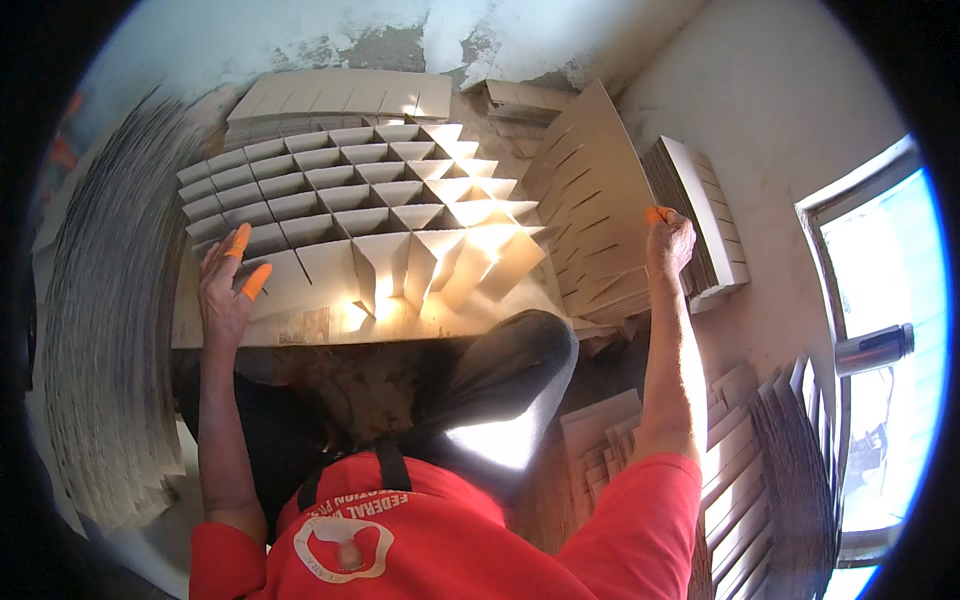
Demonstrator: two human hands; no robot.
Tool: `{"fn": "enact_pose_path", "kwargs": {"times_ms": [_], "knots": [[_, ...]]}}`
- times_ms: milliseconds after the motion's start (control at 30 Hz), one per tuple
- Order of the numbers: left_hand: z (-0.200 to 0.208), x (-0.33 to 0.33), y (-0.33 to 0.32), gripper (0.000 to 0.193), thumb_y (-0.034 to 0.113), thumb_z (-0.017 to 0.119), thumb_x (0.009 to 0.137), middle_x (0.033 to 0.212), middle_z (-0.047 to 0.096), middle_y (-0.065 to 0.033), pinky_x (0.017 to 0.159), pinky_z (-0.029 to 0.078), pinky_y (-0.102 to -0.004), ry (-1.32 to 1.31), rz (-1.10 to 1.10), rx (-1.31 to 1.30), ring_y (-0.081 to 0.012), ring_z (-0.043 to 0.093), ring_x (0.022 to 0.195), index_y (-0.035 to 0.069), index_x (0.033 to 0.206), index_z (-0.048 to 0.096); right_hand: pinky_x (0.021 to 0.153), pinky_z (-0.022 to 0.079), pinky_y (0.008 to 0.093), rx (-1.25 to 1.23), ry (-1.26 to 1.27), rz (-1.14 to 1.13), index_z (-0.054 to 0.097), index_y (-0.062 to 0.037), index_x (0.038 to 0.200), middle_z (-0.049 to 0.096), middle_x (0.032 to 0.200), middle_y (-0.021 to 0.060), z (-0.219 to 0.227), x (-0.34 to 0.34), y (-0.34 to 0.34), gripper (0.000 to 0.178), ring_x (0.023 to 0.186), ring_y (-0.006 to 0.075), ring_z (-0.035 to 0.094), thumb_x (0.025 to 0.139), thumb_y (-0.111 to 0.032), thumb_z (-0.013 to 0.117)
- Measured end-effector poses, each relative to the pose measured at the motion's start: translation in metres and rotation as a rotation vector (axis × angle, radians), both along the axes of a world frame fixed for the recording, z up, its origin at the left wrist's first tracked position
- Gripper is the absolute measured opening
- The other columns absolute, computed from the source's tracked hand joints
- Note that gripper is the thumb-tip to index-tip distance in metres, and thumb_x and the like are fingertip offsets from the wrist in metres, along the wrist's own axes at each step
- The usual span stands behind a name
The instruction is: The person assembles cardboard pieces by hand, interlocking them into a larger structure. They repeatedly pick up, align, and press the pieces together to form a continuous assembly.
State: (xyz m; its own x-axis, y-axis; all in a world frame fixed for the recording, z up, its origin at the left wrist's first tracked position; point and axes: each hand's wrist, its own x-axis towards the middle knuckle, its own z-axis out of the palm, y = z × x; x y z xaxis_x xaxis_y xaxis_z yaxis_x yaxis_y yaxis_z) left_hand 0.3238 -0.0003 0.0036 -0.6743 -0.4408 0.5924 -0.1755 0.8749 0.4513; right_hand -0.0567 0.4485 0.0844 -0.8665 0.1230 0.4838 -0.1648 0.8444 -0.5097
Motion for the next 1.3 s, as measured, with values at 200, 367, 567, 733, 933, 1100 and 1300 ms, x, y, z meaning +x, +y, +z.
{"fn": "enact_pose_path", "kwargs": {"times_ms": [200,367,567,733,933,1100,1300], "knots": [[-0.008,0.001,-0.005,0.052,0.015,0.075,0.079,0.12,0.064,-0.017,0.11,0.034,-0.0483,0.034,0.01,-0.088,-0.0325,0.056,0.119,0.005,0.128,0.06,0.074,0.048,0.0348,-0.122,0.211,0.042,0.073,-0.002,0.097,0.071,0.083,0.014,0.024,-0.002,-0.011,0.025,0.075,0.0229,0.063,0.085,-0.023,0.068],[-0.015,-0.004,-0.015,0.04,0.012,0.077,0.077,0.106,0.069,-0.0128,0.108,0.036,-0.0456,0.058,-0.036,-0.135,-0.0273,0.061,0.105,0.005,0.116,0.067,0.079,0.049,0.0243,-0.477,0.236,0.598,0.062,0.0027,0.109,0.069,0.088,0.006,0.075,0.038,-0.084,0.025,0.082,0.0128,0.063,0.084,0.003,0.065],[-0.017,-0.007,-0.017,0.025,0.008,0.078,0.073,0.074,0.063,-0.0088,0.091,0.043,-0.0403,0.115,-0.089,-0.097,-0.0245,0.058,0.074,0.004,0.097,0.072,0.068,0.054,0.0221,-0.517,-0.174,1.188,0.049,0.0038,0.136,0.066,0.106,0.0099,0.104,0.124,-0.193,0.058,0.08,0.011,0.065,0.079,0.015,0.056],[-0.016,-0.009,-0.018,0.019,0.006,0.078,0.071,0.067,0.06,-0.0083,0.084,0.043,-0.0375,0.165,-0.153,-0.07,-0.023,0.056,0.068,0.004,0.09,0.072,0.065,0.053,0.0196,-0.431,-0.295,1.314,0.054,0.0063,0.131,0.066,0.111,0.0128,0.102,0.16,-0.242,0.053,0.082,0.0086,0.064,0.079,0.012,0.06],[-0.02,-0.01,-0.016,0.017,0.007,0.077,0.073,0.07,0.063,-0.0061,0.088,0.042,-0.0377,0.165,-0.123,-0.045,-0.022,0.057,0.069,0.005,0.088,0.072,0.06,0.046,0.0191,-0.36,-0.227,1.322,0.055,0.0024,0.133,0.065,0.088,0.0033,0.08,0.172,-0.281,0.058,0.069,0.0045,0.053,0.077,0.016,0.059],[-0.023,-0.01,-0.018,0.016,0.008,0.077,0.073,0.071,0.064,-0.0056,0.091,0.041,-0.038,0.165,-0.117,-0.044,-0.022,0.058,0.07,0.006,0.088,0.072,0.045,0.038,0.0198,-0.343,-0.272,1.289,0.054,0.0016,0.135,0.064,0.08,0.0036,0.076,0.179,-0.297,0.059,0.052,0.0038,0.046,0.077,0.013,0.059],[-0.025,-0.011,-0.019,0.016,0.009,0.078,0.073,0.073,0.064,-0.006,0.092,0.041,-0.0385,0.161,-0.115,-0.024,-0.0223,0.059,0.072,0.006,0.088,0.071,0.037,0.036,0.0208,-0.443,-0.365,1.26,0.051,0.0037,0.136,0.066,0.082,0.0072,0.081,0.185,-0.298,0.06,0.047,0.0045,0.047,0.077,0.012,0.058]]}}
